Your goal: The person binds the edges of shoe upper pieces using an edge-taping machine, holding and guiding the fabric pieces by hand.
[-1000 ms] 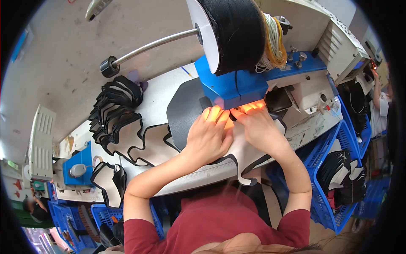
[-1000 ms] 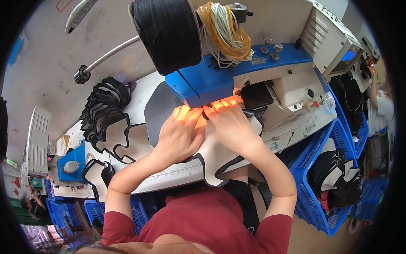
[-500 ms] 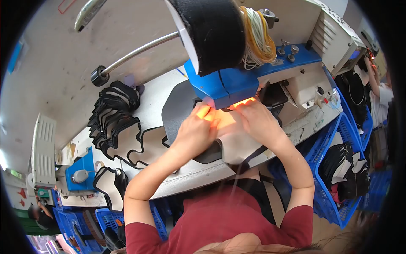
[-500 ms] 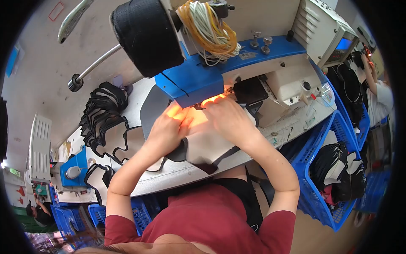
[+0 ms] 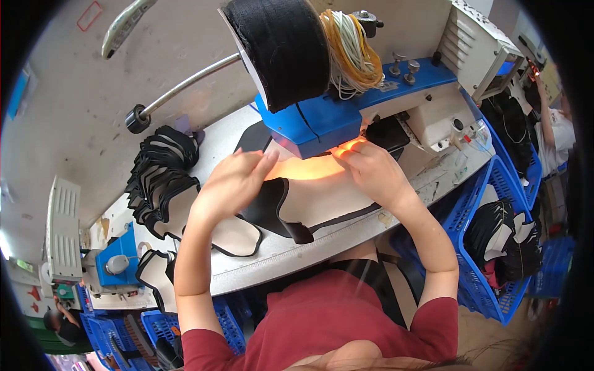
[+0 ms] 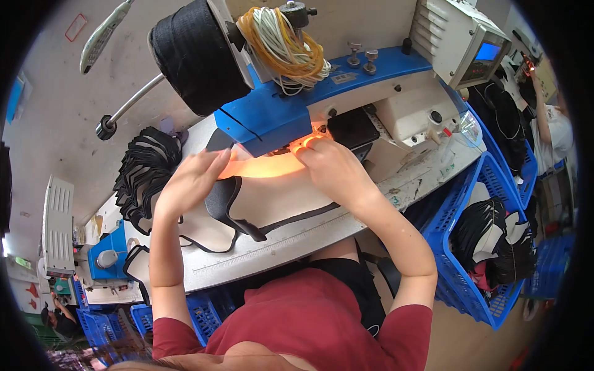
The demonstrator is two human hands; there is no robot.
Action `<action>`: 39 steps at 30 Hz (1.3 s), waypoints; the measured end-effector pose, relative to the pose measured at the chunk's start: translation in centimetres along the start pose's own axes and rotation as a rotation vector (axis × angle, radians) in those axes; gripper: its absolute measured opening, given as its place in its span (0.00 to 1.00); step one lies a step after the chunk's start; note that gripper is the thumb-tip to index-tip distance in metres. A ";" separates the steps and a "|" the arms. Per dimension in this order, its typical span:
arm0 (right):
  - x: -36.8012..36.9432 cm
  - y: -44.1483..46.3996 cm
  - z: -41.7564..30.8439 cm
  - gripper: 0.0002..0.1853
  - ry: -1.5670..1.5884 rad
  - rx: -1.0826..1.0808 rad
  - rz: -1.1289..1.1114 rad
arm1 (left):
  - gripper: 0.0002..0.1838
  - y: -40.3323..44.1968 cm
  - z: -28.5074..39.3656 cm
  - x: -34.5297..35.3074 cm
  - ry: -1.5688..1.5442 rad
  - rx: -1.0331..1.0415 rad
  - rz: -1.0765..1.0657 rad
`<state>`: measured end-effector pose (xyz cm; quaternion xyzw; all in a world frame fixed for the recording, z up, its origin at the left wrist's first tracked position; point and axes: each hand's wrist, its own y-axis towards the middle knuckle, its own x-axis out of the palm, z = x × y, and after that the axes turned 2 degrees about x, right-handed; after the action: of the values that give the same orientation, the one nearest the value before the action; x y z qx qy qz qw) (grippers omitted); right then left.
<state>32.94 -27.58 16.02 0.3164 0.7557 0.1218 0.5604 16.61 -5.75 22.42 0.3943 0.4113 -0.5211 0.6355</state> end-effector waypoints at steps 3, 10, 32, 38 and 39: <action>-0.1 0.0 -0.1 0.08 0.014 -0.024 0.037 | 0.11 -3.1 6.7 -1.3 0.098 0.170 0.342; 0.2 0.1 0.1 0.08 0.055 -0.028 0.060 | 0.27 -3.9 12.2 6.7 0.031 0.370 0.133; 0.9 -1.7 -3.5 0.07 0.275 0.099 0.077 | 0.14 -0.7 2.1 4.5 -0.084 0.293 0.047; 0.6 -2.7 -3.6 0.09 0.247 0.078 0.084 | 0.15 0.3 1.0 4.3 -0.050 0.393 0.057; 0.5 -2.8 -3.6 0.10 0.241 0.079 0.073 | 0.15 0.5 0.8 4.2 -0.041 0.405 0.052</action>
<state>28.58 -28.82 15.34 0.3488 0.8095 0.1495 0.4479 17.71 -7.78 18.85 0.5138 0.2748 -0.5846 0.5645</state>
